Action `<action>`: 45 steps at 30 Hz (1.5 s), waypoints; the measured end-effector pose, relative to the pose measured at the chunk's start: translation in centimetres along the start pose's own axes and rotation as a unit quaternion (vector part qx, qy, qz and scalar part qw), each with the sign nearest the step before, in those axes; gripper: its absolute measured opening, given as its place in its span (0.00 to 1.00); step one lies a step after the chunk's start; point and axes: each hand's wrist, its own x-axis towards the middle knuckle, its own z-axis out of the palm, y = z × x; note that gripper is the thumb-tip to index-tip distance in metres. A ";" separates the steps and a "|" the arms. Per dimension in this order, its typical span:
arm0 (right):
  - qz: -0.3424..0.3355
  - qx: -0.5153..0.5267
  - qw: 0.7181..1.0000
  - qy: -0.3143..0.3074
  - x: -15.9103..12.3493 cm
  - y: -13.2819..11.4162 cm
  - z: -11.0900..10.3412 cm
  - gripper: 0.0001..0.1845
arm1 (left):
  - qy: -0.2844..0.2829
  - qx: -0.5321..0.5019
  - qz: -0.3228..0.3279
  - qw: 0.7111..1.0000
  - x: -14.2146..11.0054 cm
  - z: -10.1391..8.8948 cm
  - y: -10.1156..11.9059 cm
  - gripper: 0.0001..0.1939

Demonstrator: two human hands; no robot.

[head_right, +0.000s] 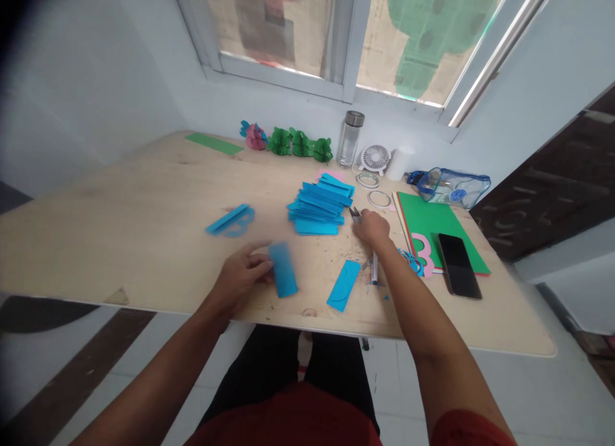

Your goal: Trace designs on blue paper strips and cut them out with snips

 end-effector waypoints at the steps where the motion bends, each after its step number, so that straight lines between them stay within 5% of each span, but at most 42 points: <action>1: 0.008 0.016 1.000 0.000 0.0 0.0 0.0 0.21 | 0.000 -0.003 -0.001 1.000 0.0 0.0 0.0 0.28; 7: 0.032 0.163 0.986 0.030 -0.6 0.9 -1.3 0.14 | 0.024 -0.061 0.005 0.998 -0.1 0.1 -0.2 0.29; 13: 0.004 0.403 0.914 0.046 -6.3 2.3 -3.1 0.20 | 0.086 -0.168 0.006 0.982 -0.5 0.5 0.4 0.25; 14: -0.006 0.459 0.888 0.041 -7.9 2.2 -3.0 0.20 | 0.098 -0.190 0.007 0.977 -0.6 0.7 0.7 0.25; 16: -0.007 0.693 0.721 -0.023 -11.4 1.4 -2.4 0.18 | 0.121 -0.233 0.004 0.965 -0.9 1.3 1.4 0.23; 18: 0.011 0.793 0.605 -0.069 -14.5 -0.1 -1.5 0.16 | 0.130 -0.269 -0.005 0.954 -1.2 1.9 2.1 0.22; 21: 0.026 0.843 0.524 -0.120 -17.8 -3.0 -0.2 0.14 | 0.125 -0.302 -0.018 0.945 -1.8 2.8 3.1 0.20; 26: 0.054 0.849 0.520 -0.072 -19.0 -6.9 0.9 0.21 | 0.131 -0.328 -0.022 0.935 -2.9 3.7 4.0 0.18; 32: 0.129 0.838 0.531 -0.013 -18.2 -8.5 1.6 0.22 | 0.119 -0.330 -0.022 0.936 -3.8 4.4 4.2 0.17; 37: 0.157 0.831 0.534 0.006 -17.7 -9.0 1.3 0.24 | 0.045 -0.270 -0.024 0.962 -4.6 5.3 3.9 0.16; 40: 0.150 0.833 0.533 0.006 -17.8 -9.2 1.1 0.24 | 0.009 -0.221 -0.033 0.975 -4.9 5.7 3.8 0.13; 45: 0.089 0.838 0.538 -0.011 -18.8 -8.8 0.9 0.26 | 0.045 -0.273 -0.043 0.960 -4.5 5.9 4.0 0.12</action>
